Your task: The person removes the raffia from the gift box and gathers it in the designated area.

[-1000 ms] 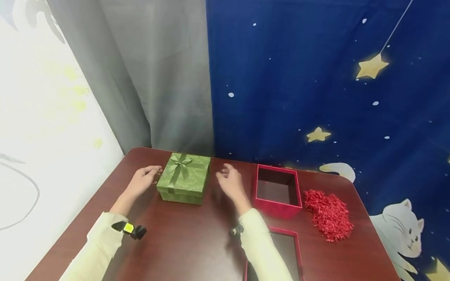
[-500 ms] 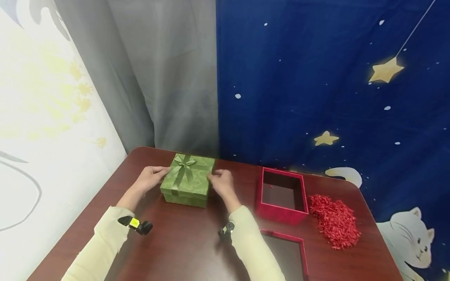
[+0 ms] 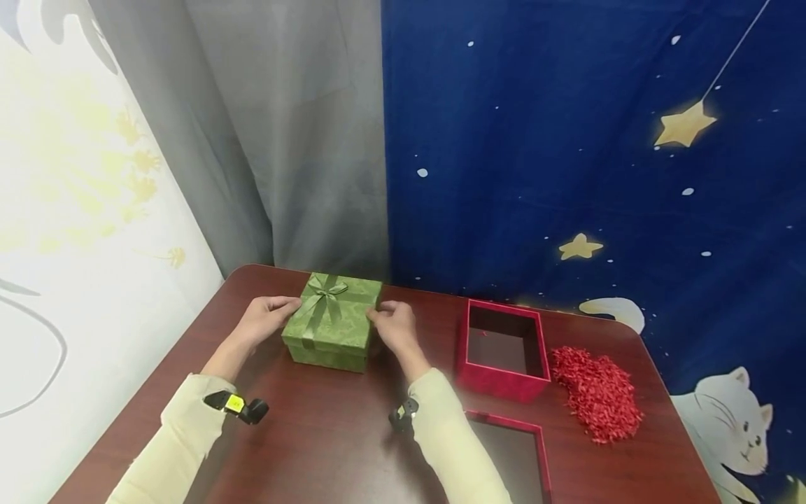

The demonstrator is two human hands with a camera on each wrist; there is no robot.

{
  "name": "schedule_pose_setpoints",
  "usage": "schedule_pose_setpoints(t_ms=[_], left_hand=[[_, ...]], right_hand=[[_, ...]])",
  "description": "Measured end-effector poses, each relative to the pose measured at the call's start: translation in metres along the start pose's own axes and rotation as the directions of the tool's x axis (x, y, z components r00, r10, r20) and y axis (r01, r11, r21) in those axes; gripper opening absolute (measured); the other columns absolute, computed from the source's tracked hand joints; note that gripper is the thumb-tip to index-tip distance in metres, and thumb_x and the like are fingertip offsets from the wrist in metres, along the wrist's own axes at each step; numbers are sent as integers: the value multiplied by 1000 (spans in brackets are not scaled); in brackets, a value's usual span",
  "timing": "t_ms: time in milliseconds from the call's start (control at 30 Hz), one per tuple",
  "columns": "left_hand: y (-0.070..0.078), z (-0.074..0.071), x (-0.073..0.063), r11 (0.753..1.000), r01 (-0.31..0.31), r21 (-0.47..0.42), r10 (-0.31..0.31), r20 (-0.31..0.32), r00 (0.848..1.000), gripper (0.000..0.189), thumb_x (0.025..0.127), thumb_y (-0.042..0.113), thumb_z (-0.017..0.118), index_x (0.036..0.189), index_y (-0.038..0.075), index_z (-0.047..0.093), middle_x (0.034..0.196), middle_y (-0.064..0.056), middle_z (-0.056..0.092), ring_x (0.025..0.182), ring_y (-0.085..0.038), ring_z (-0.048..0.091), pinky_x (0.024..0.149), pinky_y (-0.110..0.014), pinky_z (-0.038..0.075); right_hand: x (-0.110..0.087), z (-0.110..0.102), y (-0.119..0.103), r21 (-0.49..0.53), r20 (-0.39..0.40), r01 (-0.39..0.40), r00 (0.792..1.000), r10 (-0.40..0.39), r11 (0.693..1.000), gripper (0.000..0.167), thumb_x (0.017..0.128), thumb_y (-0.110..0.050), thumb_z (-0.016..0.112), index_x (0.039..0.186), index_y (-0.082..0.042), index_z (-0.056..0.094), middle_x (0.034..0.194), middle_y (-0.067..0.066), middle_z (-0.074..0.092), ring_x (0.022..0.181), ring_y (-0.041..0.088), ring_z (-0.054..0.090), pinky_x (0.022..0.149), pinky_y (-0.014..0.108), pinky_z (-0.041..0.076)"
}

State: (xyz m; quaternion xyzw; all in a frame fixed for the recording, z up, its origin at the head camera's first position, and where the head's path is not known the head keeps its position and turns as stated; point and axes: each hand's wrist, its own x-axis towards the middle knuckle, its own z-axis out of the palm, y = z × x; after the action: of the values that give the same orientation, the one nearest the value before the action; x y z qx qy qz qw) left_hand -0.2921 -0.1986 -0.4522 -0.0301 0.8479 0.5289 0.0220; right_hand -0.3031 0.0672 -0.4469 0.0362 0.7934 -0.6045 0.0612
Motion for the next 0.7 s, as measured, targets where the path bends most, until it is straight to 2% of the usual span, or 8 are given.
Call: schedule_pose_setpoints(t_ms=[167, 300, 433, 533, 600, 700], left_hand=[[2, -3, -2, 999, -33, 20, 33, -7, 999, 43, 106, 26, 60, 135, -4, 65, 140, -23, 61, 126, -39, 61, 106, -50, 49], [7, -6, -4, 999, -45, 13, 45, -7, 999, 43, 105, 26, 61, 135, -4, 65, 140, -22, 61, 126, -39, 61, 106, -49, 49], [14, -11, -8, 998, -63, 6, 64, -9, 998, 46, 105, 30, 62, 137, -3, 64, 141, -21, 61, 125, -38, 62, 108, -50, 48], [18, -17, -14, 997, -75, -11, 75, -23, 997, 51, 103, 36, 64, 140, 1, 64, 142, -19, 61, 125, -36, 63, 107, -49, 48], [21, -22, -22, 995, -75, -58, 74, -23, 997, 56, 102, 40, 66, 143, 2, 61, 145, -18, 60, 124, -35, 63, 108, -48, 47], [20, -32, -40, 988, -76, -137, 75, -8, 997, 65, 98, 42, 71, 149, 4, 55, 149, -19, 56, 133, -33, 56, 113, -48, 43]], right_hand=[[-1, 1, -2, -8, -22, 27, 999, -27, 1000, 46, 96, -17, 73, 132, 9, 63, 110, 21, 74, 101, 41, 71, 77, 43, 61], [-4, -1, -4, -31, -27, 60, 998, -61, 998, 45, 96, -18, 73, 132, 9, 64, 109, 21, 75, 100, 41, 72, 72, 36, 60], [-9, -5, -9, -77, -27, 122, 992, -125, 989, 44, 97, -19, 72, 132, 7, 65, 111, 20, 74, 101, 37, 72, 78, 37, 60], [-15, -10, -14, -86, -21, 187, 982, -189, 979, 45, 97, -19, 72, 134, 6, 64, 115, 20, 73, 105, 33, 72, 85, 40, 59], [-22, -13, -18, -58, 3, 242, 970, -242, 969, 47, 98, -17, 71, 137, 7, 62, 118, 21, 72, 107, 33, 71, 86, 40, 59], [-38, -20, -22, 44, 103, 316, 942, -318, 948, 52, 98, -10, 69, 143, 10, 54, 121, 22, 67, 100, 32, 72, 83, 40, 60]])
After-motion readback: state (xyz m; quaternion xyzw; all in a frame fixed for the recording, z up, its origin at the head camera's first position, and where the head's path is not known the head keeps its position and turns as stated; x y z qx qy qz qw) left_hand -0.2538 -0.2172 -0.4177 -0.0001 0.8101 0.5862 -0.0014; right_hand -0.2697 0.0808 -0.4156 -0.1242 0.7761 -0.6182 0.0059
